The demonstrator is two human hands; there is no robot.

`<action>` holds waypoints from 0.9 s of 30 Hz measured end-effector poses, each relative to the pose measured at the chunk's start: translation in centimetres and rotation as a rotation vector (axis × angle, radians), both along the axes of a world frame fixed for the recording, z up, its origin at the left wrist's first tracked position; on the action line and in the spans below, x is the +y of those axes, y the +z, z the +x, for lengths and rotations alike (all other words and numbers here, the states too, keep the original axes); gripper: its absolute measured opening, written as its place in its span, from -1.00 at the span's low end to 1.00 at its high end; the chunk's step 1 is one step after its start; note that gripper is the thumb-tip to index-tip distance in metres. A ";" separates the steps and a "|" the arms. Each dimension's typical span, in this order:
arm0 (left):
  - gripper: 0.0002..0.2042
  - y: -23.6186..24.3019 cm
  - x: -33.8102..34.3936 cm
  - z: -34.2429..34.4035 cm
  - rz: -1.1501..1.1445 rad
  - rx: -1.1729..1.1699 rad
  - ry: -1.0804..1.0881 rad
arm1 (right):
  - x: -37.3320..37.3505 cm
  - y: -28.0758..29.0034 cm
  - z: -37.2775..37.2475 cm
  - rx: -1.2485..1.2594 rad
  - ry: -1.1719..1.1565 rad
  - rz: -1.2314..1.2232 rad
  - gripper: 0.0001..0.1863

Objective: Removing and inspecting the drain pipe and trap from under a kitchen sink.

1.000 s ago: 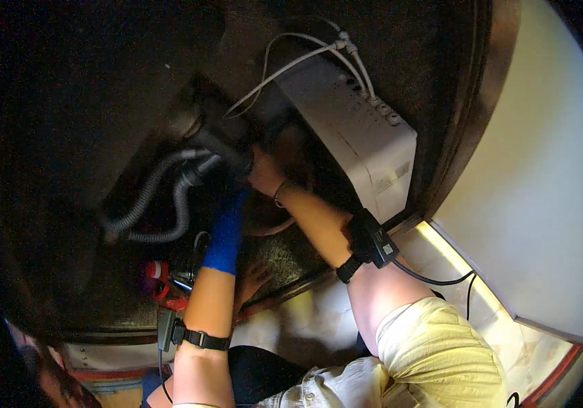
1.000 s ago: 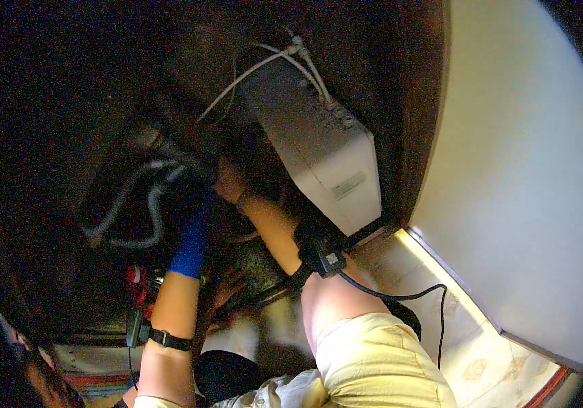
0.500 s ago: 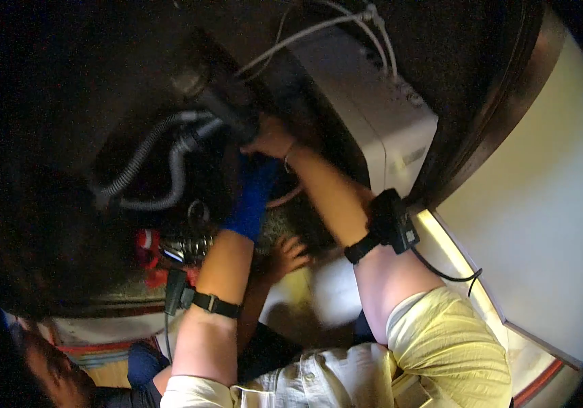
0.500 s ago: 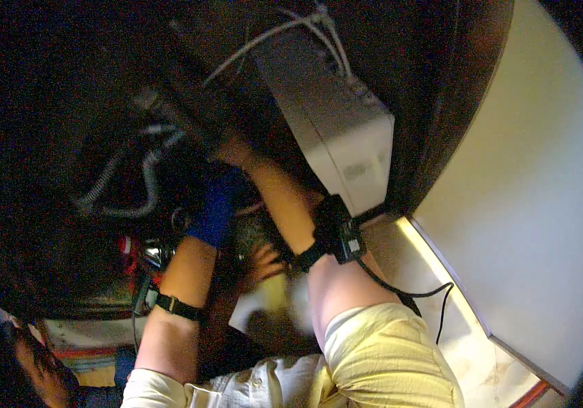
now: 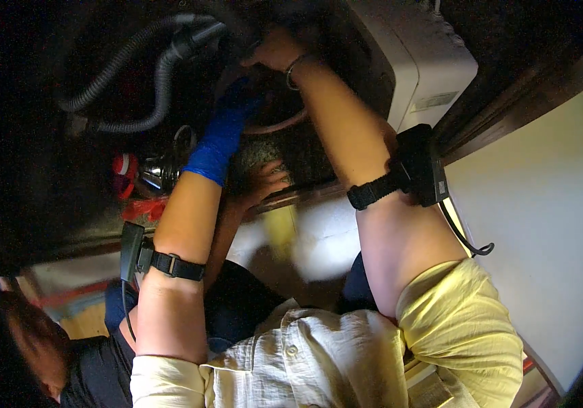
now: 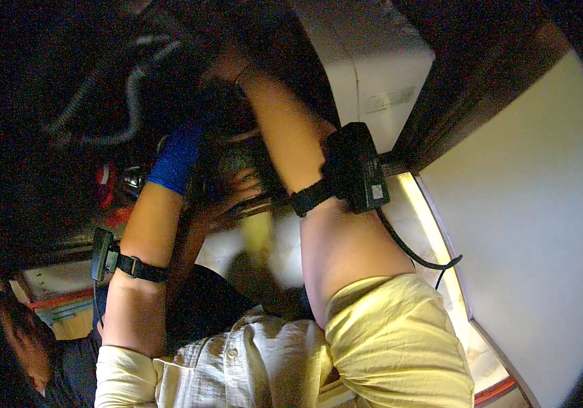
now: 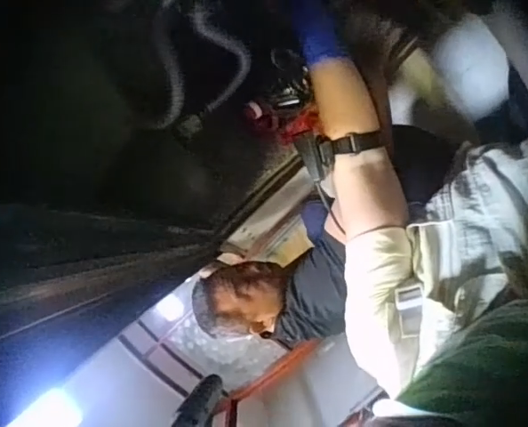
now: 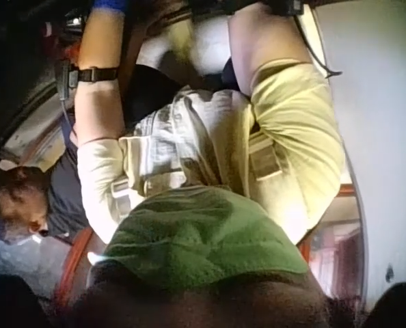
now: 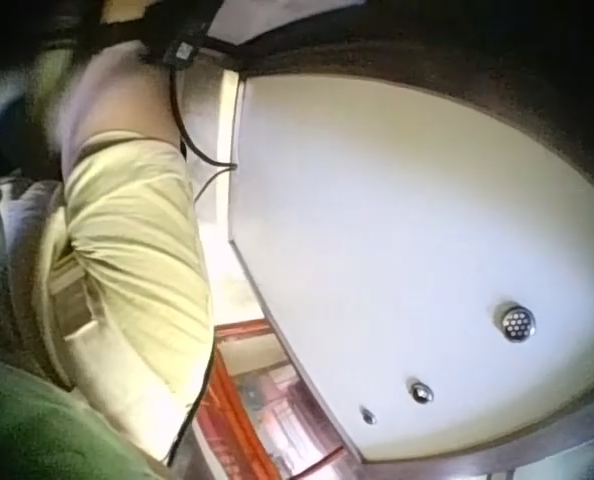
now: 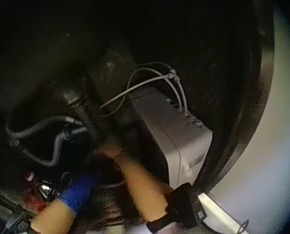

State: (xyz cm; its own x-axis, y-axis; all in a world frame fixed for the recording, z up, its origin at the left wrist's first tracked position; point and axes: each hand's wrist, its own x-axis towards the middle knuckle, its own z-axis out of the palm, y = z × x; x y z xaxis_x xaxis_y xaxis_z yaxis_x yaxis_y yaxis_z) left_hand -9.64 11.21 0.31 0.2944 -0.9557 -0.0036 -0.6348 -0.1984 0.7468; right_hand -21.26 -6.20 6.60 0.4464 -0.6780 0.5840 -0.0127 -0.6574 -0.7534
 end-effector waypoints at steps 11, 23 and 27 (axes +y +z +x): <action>-0.54 -8.5 5.0 -7.5 0.166 -0.193 -0.199 | 0.7 -1.4 1.4 0.225 0.081 0.042 -0.39; -0.17 -13.3 12.3 -6.5 0.500 -0.598 -0.026 | 0.5 0.4 -1.0 -0.092 0.176 0.174 -0.36; -0.22 -12.2 9.9 -8.3 0.551 -0.645 -0.121 | -0.9 0.3 -1.8 -0.172 0.146 -0.002 -0.36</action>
State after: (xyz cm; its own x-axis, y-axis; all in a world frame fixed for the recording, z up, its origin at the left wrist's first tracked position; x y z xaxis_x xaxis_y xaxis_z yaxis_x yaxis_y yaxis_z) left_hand -17.92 21.16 -11.88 0.2944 -0.8916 -0.3442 -0.9426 -0.3302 0.0491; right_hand -23.04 -7.08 6.89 0.4334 -0.6123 0.6613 0.2114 -0.6442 -0.7351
